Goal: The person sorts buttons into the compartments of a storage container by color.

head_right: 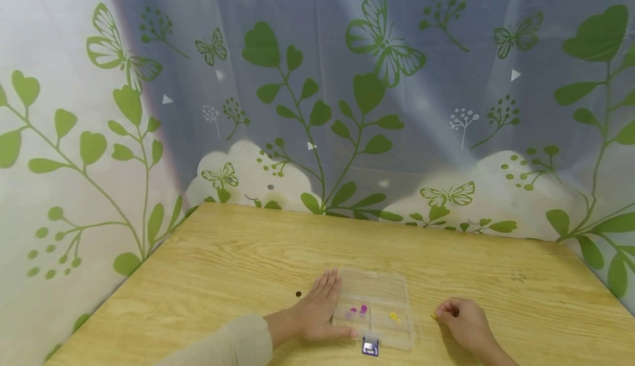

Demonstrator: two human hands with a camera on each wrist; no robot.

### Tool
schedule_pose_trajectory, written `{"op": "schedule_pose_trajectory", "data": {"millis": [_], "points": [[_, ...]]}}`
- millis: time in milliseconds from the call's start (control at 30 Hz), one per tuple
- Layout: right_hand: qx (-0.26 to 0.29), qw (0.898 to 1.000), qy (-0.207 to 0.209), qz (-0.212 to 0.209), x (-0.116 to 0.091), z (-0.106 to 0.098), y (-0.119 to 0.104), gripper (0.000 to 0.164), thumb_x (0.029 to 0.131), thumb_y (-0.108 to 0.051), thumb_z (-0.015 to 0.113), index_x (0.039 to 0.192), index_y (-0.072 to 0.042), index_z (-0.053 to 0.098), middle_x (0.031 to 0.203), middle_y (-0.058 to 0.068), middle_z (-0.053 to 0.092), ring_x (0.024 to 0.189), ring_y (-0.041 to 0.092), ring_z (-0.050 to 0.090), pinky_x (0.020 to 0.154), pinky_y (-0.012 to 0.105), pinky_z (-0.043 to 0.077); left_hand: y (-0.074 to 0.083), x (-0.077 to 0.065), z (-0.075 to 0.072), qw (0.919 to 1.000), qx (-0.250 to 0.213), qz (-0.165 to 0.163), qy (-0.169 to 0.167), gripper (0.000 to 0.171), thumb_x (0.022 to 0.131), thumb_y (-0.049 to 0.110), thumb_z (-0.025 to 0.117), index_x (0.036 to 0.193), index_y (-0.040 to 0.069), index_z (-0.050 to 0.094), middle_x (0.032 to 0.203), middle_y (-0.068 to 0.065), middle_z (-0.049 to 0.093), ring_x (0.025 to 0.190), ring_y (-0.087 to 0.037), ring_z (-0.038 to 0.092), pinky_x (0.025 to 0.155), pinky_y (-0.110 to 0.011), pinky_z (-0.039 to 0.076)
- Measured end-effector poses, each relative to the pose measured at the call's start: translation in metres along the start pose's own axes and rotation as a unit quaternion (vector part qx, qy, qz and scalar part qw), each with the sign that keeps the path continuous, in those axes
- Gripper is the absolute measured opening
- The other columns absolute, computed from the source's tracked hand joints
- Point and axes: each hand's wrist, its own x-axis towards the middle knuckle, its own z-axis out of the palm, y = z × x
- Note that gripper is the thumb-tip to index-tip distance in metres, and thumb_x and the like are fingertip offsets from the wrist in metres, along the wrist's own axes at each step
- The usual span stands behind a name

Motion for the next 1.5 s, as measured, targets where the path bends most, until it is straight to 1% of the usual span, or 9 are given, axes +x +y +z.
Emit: {"op": "schedule_pose_trajectory", "data": {"millis": [300,567,800,900,1000,1133,1233,1400,1500], "points": [[0.015,1.0,-0.001,0.022,-0.001,-0.001,-0.004,0.014,0.088,-0.012,0.058,0.087,-0.001,0.067,0.076,-0.002,0.062,0.062,0.004,0.044,0.055,0.021,0.039,0.0,0.001,0.0,1.0,0.002,0.003,0.0,0.106,0.082,0.074,0.039,0.147,-0.002,0.004,0.155,-0.021,-0.001,0.144,-0.033,0.0,0.118,-0.042,0.009],[0.016,1.0,0.006,0.018,-0.004,0.0,-0.007,0.014,0.088,-0.011,0.058,0.086,-0.002,0.068,0.074,-0.002,0.064,0.06,0.002,0.045,0.054,0.021,0.039,-0.001,0.002,0.001,1.0,0.0,0.003,-0.002,0.106,0.082,0.074,0.039,0.148,-0.002,0.004,0.155,-0.021,-0.002,0.144,-0.033,0.0,0.118,-0.042,0.009],[0.036,0.999,-0.003,0.036,-0.004,0.0,-0.012,0.018,0.089,-0.013,0.057,0.09,0.001,0.067,0.076,-0.002,0.065,0.061,0.005,0.048,0.053,0.021,0.041,0.0,0.001,0.0,1.0,0.005,0.003,0.008,0.107,0.081,0.074,0.04,0.147,-0.002,0.006,0.155,-0.022,0.001,0.144,-0.033,0.002,0.118,-0.041,0.01],[0.049,0.998,-0.005,0.042,-0.005,0.0,-0.015,0.02,0.09,-0.014,0.058,0.091,0.004,0.067,0.075,-0.001,0.065,0.061,0.006,0.051,0.053,0.021,0.043,0.001,0.001,0.0,1.0,0.003,0.002,0.005,0.107,0.081,0.074,0.04,0.147,-0.002,0.006,0.155,-0.021,0.0,0.144,-0.033,0.001,0.118,-0.041,0.009],[0.052,0.998,-0.007,0.043,-0.005,0.0,-0.017,0.023,0.089,-0.017,0.06,0.094,0.005,0.066,0.079,0.002,0.067,0.065,0.009,0.054,0.057,0.022,0.046,0.001,0.001,0.0,1.0,0.004,0.002,0.003,0.107,0.081,0.075,0.039,0.148,-0.002,0.005,0.155,-0.021,0.0,0.144,-0.033,0.001,0.118,-0.041,0.009],[0.04,0.999,-0.002,0.034,-0.005,-0.001,-0.02,0.027,0.088,-0.021,0.061,0.095,0.005,0.067,0.088,0.011,0.069,0.079,0.018,0.06,0.068,0.031,0.051,0.001,0.001,-0.001,1.0,0.001,0.0,0.002,0.107,0.081,0.075,0.039,0.148,-0.002,0.005,0.155,-0.021,-0.001,0.144,-0.033,0.001,0.118,-0.041,0.009],[0.035,0.999,0.004,0.031,-0.004,-0.001,-0.023,0.026,0.087,-0.021,0.063,0.092,0.004,0.068,0.094,0.016,0.069,0.086,0.025,0.062,0.071,0.035,0.051,0.001,0.0,-0.001,1.0,-0.003,-0.001,0.001,0.107,0.081,0.074,0.04,0.147,-0.002,0.005,0.155,-0.021,-0.001,0.144,-0.033,0.0,0.118,-0.041,0.008],[0.043,0.998,0.005,0.036,-0.003,0.001,-0.028,0.025,0.087,-0.02,0.063,0.091,0.003,0.069,0.099,0.019,0.069,0.089,0.028,0.062,0.071,0.035,0.051,0.001,-0.001,-0.001,1.0,-0.001,-0.002,0.003,0.107,0.081,0.075,0.04,0.148,-0.002,0.005,0.155,-0.021,-0.001,0.144,-0.033,0.001,0.118,-0.041,0.009],[0.053,0.998,0.004,0.041,-0.003,0.002,-0.031,0.026,0.087,-0.02,0.063,0.092,0.005,0.068,0.096,0.018,0.069,0.088,0.027,0.062,0.072,0.036,0.051,0.002,-0.001,-0.002,1.0,-0.004,-0.004,0.002,0.107,0.081,0.074,0.041,0.148,-0.002,0.005,0.155,-0.021,-0.001,0.144,-0.033,0.0,0.118,-0.041,0.009]]}}
